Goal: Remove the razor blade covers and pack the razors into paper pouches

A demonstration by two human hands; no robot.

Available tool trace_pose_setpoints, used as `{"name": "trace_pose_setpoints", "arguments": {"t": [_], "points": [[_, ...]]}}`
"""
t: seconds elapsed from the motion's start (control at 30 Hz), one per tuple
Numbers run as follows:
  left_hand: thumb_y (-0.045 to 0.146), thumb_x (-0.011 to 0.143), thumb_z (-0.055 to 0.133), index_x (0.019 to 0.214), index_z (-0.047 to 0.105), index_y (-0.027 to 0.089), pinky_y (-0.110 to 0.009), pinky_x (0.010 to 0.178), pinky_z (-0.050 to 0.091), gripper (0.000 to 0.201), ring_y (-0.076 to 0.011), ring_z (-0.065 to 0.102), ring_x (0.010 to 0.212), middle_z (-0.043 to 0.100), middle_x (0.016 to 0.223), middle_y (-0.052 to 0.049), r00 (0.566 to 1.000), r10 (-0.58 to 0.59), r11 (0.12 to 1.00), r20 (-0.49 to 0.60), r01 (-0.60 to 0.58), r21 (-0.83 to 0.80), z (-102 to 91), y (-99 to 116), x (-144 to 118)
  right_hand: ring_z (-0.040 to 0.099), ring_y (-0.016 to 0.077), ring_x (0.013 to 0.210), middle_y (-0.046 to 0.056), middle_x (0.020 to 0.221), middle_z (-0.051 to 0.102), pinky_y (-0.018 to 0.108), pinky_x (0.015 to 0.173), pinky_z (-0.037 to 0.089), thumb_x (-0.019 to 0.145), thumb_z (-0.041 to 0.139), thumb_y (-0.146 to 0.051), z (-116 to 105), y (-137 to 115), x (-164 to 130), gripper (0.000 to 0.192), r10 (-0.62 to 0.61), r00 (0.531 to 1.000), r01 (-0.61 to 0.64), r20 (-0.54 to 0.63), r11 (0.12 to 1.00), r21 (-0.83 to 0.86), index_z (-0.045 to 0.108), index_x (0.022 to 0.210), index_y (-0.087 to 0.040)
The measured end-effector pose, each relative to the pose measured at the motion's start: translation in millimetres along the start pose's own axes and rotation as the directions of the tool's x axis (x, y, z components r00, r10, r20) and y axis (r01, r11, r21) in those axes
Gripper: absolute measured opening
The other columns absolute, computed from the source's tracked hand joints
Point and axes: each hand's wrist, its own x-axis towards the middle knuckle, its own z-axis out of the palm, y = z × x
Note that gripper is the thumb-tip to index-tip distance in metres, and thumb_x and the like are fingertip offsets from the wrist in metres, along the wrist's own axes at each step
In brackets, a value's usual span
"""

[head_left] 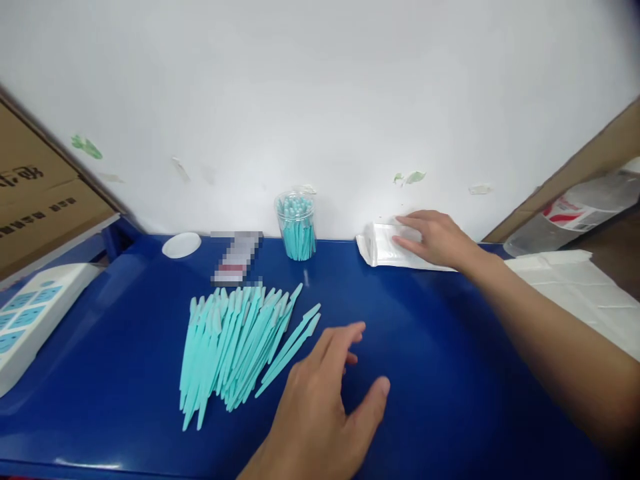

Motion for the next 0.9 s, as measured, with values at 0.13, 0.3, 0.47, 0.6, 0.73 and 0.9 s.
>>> {"name": "trace_pose_setpoints", "arguments": {"t": [0.13, 0.3, 0.47, 0.6, 0.73, 0.9], "points": [[0.028, 0.094, 0.072, 0.132, 0.067, 0.029, -0.031, 0.085, 0.063, 0.039, -0.0208, 0.077, 0.098, 0.078, 0.116, -0.004, 0.973, 0.203, 0.979, 0.105, -0.199, -0.054, 8.5, -17.8, -24.5, 0.057, 0.0468, 0.139, 0.02, 0.152, 0.062, 0.067, 0.114, 0.044, 0.101, 0.053, -0.057, 15.9, -1.4, -51.8, 0.058, 0.026, 0.998, -0.033, -0.058, 0.992, -0.122, 0.072, 0.139, -0.018], [0.032, 0.094, 0.073, 0.13, 0.07, 0.031, -0.029, 0.086, 0.063, 0.036, -0.0218, 0.078, 0.097, 0.08, 0.114, -0.003, 0.933, 0.277, 0.961, 0.231, -0.276, -0.038, 19.2, -27.0, -39.6, 0.067, 0.0381, 0.129, 0.015, 0.144, 0.069, 0.056, 0.112, 0.051, 0.101, 0.051, -0.056, 22.2, -3.6, -61.1, 0.057, 0.032, 0.999, -0.029, 0.02, 0.984, -0.173, 0.069, 0.141, -0.02], [0.028, 0.093, 0.072, 0.127, 0.071, 0.032, -0.03, 0.086, 0.063, 0.035, -0.0207, 0.078, 0.092, 0.081, 0.109, -0.001, 0.915, 0.311, 0.947, 0.256, -0.32, -0.007, 20.8, -35.8, -44.3, 0.048, 0.0425, 0.149, 0.017, 0.163, 0.053, 0.064, 0.12, 0.037, 0.102, 0.049, -0.061, 0.6, 0.4, -90.0, 0.071, 0.162, 0.984, -0.175, -0.067, 0.946, -0.273, 0.048, 0.161, -0.022], [0.025, 0.091, 0.072, 0.126, 0.072, 0.031, -0.03, 0.085, 0.062, 0.035, -0.0215, 0.078, 0.094, 0.081, 0.109, -0.003, 0.909, 0.313, 0.949, 0.274, -0.309, -0.059, 20.7, -41.0, -42.6, 0.062, 0.0605, 0.124, 0.045, 0.132, 0.064, 0.075, 0.091, 0.047, 0.094, 0.053, -0.075, -28.3, 32.6, -156.1, 0.09, 0.478, 0.842, -0.54, -0.251, 0.759, -0.365, 0.06, 0.144, -0.001], [0.024, 0.092, 0.073, 0.125, 0.072, 0.029, -0.031, 0.083, 0.062, 0.034, -0.0204, 0.076, 0.089, 0.08, 0.107, -0.003, 0.889, 0.343, 0.938, 0.303, -0.343, -0.055, 22.1, -40.8, -38.9, 0.072, 0.0559, 0.097, 0.034, 0.106, 0.075, 0.071, 0.076, 0.046, 0.091, 0.052, -0.079, -32.2, 66.9, -203.1, 0.071, 0.621, 0.771, -0.618, -0.141, 0.676, -0.403, 0.072, 0.132, -0.024], [0.028, 0.093, 0.075, 0.126, 0.073, 0.032, -0.03, 0.089, 0.063, 0.033, -0.0203, 0.077, 0.094, 0.081, 0.11, -0.002, 0.898, 0.306, 0.951, 0.316, -0.305, -0.053, 13.8, -37.2, -44.2, 0.061, 0.0647, 0.118, 0.025, 0.136, 0.066, 0.084, 0.081, 0.041, 0.098, 0.045, -0.065, -31.3, 56.8, -220.2, 0.076, 0.363, 0.891, -0.433, -0.273, 0.861, -0.266, 0.018, 0.168, -0.053]]}}
